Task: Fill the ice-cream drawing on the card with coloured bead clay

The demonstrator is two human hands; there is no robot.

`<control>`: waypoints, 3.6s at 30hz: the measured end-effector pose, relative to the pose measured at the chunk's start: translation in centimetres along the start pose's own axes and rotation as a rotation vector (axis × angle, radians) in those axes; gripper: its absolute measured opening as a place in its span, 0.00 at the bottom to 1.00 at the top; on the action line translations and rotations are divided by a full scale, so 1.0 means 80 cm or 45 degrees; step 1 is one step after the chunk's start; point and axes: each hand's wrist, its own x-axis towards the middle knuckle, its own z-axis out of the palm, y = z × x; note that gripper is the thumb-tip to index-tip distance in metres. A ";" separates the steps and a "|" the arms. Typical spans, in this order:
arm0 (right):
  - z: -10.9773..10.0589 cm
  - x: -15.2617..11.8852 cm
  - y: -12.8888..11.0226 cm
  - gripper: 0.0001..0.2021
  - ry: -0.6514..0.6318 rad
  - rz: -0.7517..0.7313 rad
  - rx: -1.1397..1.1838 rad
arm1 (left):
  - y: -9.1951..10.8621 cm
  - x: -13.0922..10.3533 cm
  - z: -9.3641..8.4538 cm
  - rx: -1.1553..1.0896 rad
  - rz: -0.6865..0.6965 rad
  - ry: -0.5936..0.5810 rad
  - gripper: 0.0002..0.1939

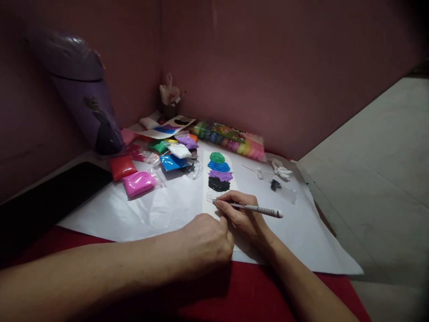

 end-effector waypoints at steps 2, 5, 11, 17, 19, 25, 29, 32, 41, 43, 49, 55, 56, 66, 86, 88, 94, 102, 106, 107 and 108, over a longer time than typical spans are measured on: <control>0.000 0.000 -0.001 0.06 0.008 -0.017 -0.018 | 0.000 0.001 -0.004 -0.004 0.001 -0.026 0.10; -0.001 0.000 -0.003 0.06 0.012 -0.035 -0.034 | -0.001 0.003 -0.007 0.004 -0.002 -0.052 0.10; -0.001 0.000 0.004 0.06 0.012 -0.065 -0.049 | -0.001 0.003 -0.008 0.009 0.014 -0.047 0.08; 0.001 -0.001 0.010 0.05 0.018 -0.091 -0.028 | 0.000 0.001 -0.007 0.013 0.019 -0.009 0.06; 0.000 -0.001 0.010 0.05 0.017 -0.096 -0.022 | -0.001 0.001 -0.005 0.018 0.017 0.024 0.05; -0.001 -0.001 0.008 0.05 0.013 -0.092 -0.014 | -0.001 0.002 -0.004 0.020 0.008 0.006 0.07; -0.001 -0.001 0.007 0.05 0.012 -0.097 -0.009 | -0.001 0.002 -0.007 0.016 -0.004 -0.039 0.09; -0.002 -0.001 0.008 0.05 0.000 -0.091 -0.010 | -0.001 0.001 -0.007 0.019 -0.003 -0.042 0.10; -0.003 -0.002 0.006 0.05 -0.010 -0.099 -0.017 | -0.001 0.001 -0.001 0.025 -0.005 0.019 0.10; -0.004 -0.002 0.006 0.06 -0.011 -0.108 -0.021 | -0.001 0.001 -0.002 0.022 -0.009 0.029 0.10; -0.004 -0.002 0.004 0.05 -0.004 -0.129 -0.049 | -0.001 0.001 -0.004 0.020 0.002 0.020 0.10; -0.004 -0.003 0.005 0.06 -0.013 -0.105 -0.026 | -0.001 0.000 -0.001 0.049 -0.001 0.009 0.12; -0.004 -0.003 0.005 0.06 -0.011 -0.108 -0.025 | -0.001 0.000 0.000 0.045 -0.001 0.013 0.12; -0.006 -0.002 0.003 0.06 0.051 -0.114 -0.009 | 0.000 -0.001 0.001 0.036 -0.013 0.055 0.11; -0.014 -0.001 0.005 0.19 0.297 -0.043 0.108 | -0.002 -0.001 0.000 0.015 -0.015 0.037 0.09; -0.014 -0.001 0.006 0.21 0.293 -0.042 0.084 | -0.002 -0.001 -0.001 -0.001 -0.009 0.032 0.08; -0.010 0.001 0.013 0.22 0.270 -0.029 0.017 | -0.002 0.000 -0.002 -0.022 -0.017 0.036 0.08; -0.005 0.001 0.014 0.21 0.221 -0.016 -0.062 | -0.001 -0.001 0.003 0.040 -0.008 0.068 0.10; -0.004 0.001 0.014 0.21 0.213 -0.020 -0.046 | -0.002 -0.002 0.005 0.035 -0.011 0.104 0.11; -0.004 0.001 0.014 0.21 0.209 -0.022 -0.036 | -0.002 -0.002 0.005 0.031 -0.007 0.103 0.11; -0.004 0.001 0.014 0.21 0.204 -0.021 -0.026 | -0.002 -0.002 0.005 0.028 -0.003 0.098 0.11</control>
